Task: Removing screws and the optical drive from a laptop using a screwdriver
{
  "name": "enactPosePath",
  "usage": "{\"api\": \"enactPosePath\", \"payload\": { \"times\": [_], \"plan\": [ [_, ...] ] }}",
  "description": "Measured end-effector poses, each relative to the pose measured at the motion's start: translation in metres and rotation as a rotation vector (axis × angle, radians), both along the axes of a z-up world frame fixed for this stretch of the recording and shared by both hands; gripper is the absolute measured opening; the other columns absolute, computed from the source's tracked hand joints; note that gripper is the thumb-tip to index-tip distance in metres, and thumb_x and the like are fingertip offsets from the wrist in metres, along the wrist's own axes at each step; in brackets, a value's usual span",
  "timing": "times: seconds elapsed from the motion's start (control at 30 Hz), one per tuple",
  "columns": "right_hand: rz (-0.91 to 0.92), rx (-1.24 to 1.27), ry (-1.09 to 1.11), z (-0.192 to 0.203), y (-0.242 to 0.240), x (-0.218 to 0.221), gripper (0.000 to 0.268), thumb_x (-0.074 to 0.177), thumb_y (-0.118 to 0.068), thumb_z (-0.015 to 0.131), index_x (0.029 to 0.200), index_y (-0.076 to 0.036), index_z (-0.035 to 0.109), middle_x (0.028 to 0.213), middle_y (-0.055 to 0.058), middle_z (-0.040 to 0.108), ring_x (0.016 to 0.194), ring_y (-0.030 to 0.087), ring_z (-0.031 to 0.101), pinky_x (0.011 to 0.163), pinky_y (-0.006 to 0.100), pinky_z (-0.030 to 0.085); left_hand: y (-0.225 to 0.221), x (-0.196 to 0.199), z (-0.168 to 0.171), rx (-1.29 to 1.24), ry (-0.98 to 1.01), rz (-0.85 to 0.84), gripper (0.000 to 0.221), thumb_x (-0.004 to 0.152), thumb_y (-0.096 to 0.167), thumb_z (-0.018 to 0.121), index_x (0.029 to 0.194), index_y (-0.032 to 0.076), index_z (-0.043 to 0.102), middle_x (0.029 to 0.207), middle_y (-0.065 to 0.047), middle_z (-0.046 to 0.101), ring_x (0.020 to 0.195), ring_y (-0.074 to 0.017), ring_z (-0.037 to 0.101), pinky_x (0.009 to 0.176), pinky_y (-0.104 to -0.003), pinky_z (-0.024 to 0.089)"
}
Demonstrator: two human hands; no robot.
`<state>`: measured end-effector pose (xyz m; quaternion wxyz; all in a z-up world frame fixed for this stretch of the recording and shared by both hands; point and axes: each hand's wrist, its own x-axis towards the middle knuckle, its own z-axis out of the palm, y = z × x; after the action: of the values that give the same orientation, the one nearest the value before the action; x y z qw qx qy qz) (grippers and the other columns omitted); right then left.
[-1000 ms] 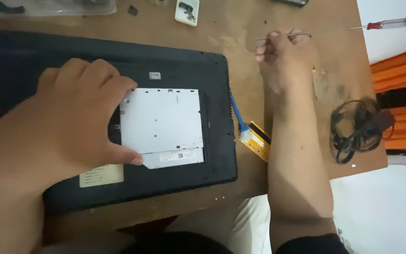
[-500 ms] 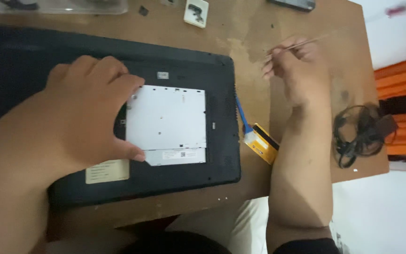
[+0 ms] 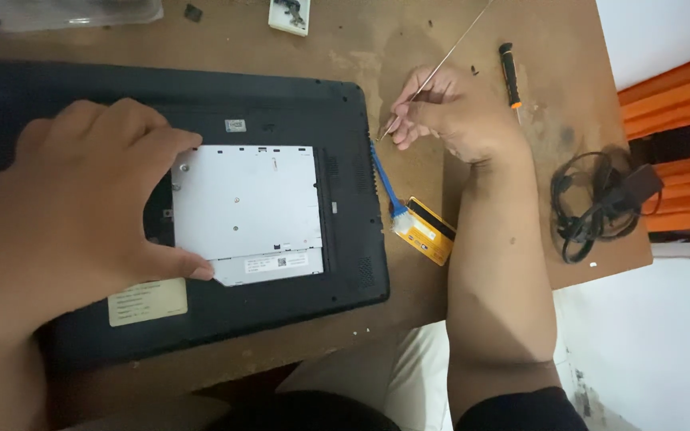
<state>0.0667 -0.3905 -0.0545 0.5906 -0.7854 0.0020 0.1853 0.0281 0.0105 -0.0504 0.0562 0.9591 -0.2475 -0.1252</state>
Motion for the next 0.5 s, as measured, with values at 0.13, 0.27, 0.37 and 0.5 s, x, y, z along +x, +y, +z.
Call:
{"api": "enactPosePath", "payload": {
  "times": [0.13, 0.27, 0.37, 0.5],
  "plan": [
    [-0.036, -0.019, -0.017, 0.002, 0.004, 0.0, 0.001, 0.095, -0.001, 0.065, 0.094, -0.001, 0.065, 0.088, 0.019, 0.075, 0.076, 0.022, 0.076, 0.069, 0.031, 0.067, 0.0, -0.001, 0.001, -0.01, -0.032, -0.006, 0.133, 0.037, 0.081, 0.094, 0.15, 0.027, 0.047, 0.138, 0.001, 0.052, 0.136, -0.0308, 0.044, 0.107, -0.057, 0.038],
    [-0.035, 0.018, -0.001, -0.008, -0.004, 0.004, 0.002, 0.093, 0.001, 0.063, 0.094, -0.001, 0.064, 0.087, 0.019, 0.074, 0.073, 0.023, 0.075, 0.068, 0.031, 0.066, -0.002, -0.001, 0.001, 0.024, -0.039, -0.004, 0.136, 0.034, 0.081, 0.095, 0.15, 0.028, 0.047, 0.141, 0.0, 0.052, 0.135, -0.0318, 0.045, 0.106, -0.056, 0.04],
    [-0.046, 0.017, 0.003, -0.006, -0.002, 0.003, 0.001, 0.094, -0.001, 0.064, 0.093, -0.001, 0.064, 0.086, 0.019, 0.074, 0.072, 0.023, 0.075, 0.066, 0.031, 0.065, -0.002, 0.0, 0.003, 0.021, -0.026, -0.006, 0.136, 0.034, 0.08, 0.096, 0.15, 0.028, 0.047, 0.141, 0.0, 0.052, 0.135, -0.0319, 0.045, 0.106, -0.056, 0.04],
    [-0.074, 0.043, -0.031, 0.0, 0.001, 0.0, 0.002, 0.094, -0.001, 0.062, 0.093, -0.002, 0.064, 0.083, 0.017, 0.073, 0.069, 0.02, 0.074, 0.064, 0.029, 0.064, -0.001, 0.001, 0.002, 0.029, -0.004, -0.002, 0.135, 0.037, 0.081, 0.095, 0.151, 0.029, 0.045, 0.142, 0.001, 0.05, 0.135, -0.0311, 0.044, 0.108, -0.056, 0.038]
  ]
}}
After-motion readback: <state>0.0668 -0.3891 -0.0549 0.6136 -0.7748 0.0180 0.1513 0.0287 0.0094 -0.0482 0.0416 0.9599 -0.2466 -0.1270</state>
